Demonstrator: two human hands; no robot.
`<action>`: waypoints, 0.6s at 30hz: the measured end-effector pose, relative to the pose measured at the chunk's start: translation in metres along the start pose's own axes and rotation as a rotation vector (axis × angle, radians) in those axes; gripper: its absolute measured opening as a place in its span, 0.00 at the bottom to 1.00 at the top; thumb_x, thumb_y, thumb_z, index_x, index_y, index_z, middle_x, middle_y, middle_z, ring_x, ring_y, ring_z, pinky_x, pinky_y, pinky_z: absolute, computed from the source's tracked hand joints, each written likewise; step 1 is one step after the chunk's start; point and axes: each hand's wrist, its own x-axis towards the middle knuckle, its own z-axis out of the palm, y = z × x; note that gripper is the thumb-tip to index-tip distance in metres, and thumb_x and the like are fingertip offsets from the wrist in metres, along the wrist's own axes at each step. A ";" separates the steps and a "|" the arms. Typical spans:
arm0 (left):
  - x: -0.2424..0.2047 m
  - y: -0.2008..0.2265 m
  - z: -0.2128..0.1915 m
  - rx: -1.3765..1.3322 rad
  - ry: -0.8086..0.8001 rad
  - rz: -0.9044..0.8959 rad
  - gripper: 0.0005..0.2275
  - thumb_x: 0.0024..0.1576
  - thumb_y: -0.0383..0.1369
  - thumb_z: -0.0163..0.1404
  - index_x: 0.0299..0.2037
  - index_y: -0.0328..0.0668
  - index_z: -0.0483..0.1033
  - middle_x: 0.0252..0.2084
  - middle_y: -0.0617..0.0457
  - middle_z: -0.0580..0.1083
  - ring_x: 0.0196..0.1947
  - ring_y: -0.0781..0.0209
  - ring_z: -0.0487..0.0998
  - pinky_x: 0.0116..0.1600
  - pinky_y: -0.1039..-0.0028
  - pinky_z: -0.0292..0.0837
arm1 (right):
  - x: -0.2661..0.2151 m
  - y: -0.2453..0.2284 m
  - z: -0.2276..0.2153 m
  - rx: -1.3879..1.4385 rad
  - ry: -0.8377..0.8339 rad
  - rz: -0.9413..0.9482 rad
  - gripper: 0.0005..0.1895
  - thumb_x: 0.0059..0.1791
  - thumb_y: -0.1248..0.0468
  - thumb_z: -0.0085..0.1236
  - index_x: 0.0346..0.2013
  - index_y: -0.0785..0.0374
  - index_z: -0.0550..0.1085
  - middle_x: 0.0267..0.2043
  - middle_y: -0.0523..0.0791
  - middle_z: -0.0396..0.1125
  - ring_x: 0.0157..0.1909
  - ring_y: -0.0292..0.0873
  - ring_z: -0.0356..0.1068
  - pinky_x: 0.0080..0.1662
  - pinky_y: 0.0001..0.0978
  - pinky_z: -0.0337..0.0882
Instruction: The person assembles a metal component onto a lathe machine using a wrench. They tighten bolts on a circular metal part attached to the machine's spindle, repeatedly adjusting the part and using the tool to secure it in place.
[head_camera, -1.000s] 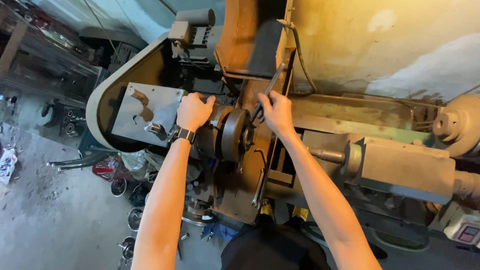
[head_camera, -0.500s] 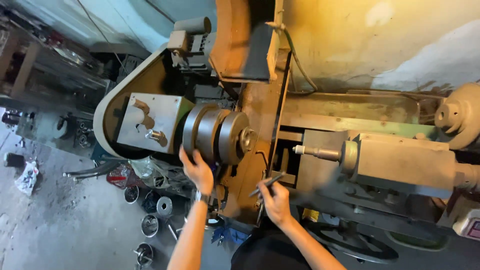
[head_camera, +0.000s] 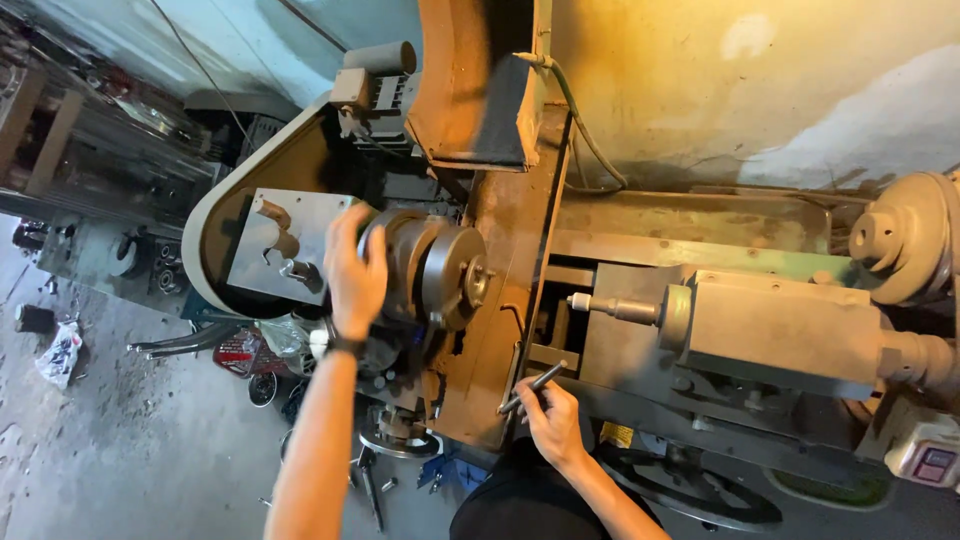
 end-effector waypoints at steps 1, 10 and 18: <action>0.026 -0.003 0.005 -0.011 -0.197 0.007 0.12 0.62 0.28 0.54 0.53 0.30 0.75 0.53 0.36 0.76 0.54 0.39 0.76 0.59 0.60 0.72 | 0.001 -0.005 -0.001 -0.007 -0.016 -0.027 0.08 0.53 0.64 0.55 0.38 0.67 0.77 0.29 0.42 0.74 0.26 0.34 0.72 0.29 0.25 0.73; 0.053 -0.083 0.078 0.236 -0.678 -0.415 0.20 0.56 0.45 0.54 0.43 0.33 0.83 0.40 0.29 0.78 0.45 0.33 0.80 0.52 0.54 0.75 | 0.153 -0.142 0.004 -0.115 0.086 -0.277 0.12 0.58 0.63 0.50 0.34 0.68 0.74 0.24 0.43 0.71 0.24 0.36 0.69 0.29 0.30 0.69; 0.050 -0.044 0.053 0.222 -0.534 -0.427 0.22 0.56 0.46 0.55 0.41 0.28 0.82 0.38 0.29 0.78 0.43 0.32 0.80 0.50 0.55 0.76 | 0.244 -0.166 0.032 -0.139 -0.038 -0.172 0.12 0.57 0.62 0.51 0.36 0.70 0.75 0.27 0.45 0.71 0.24 0.36 0.70 0.24 0.29 0.72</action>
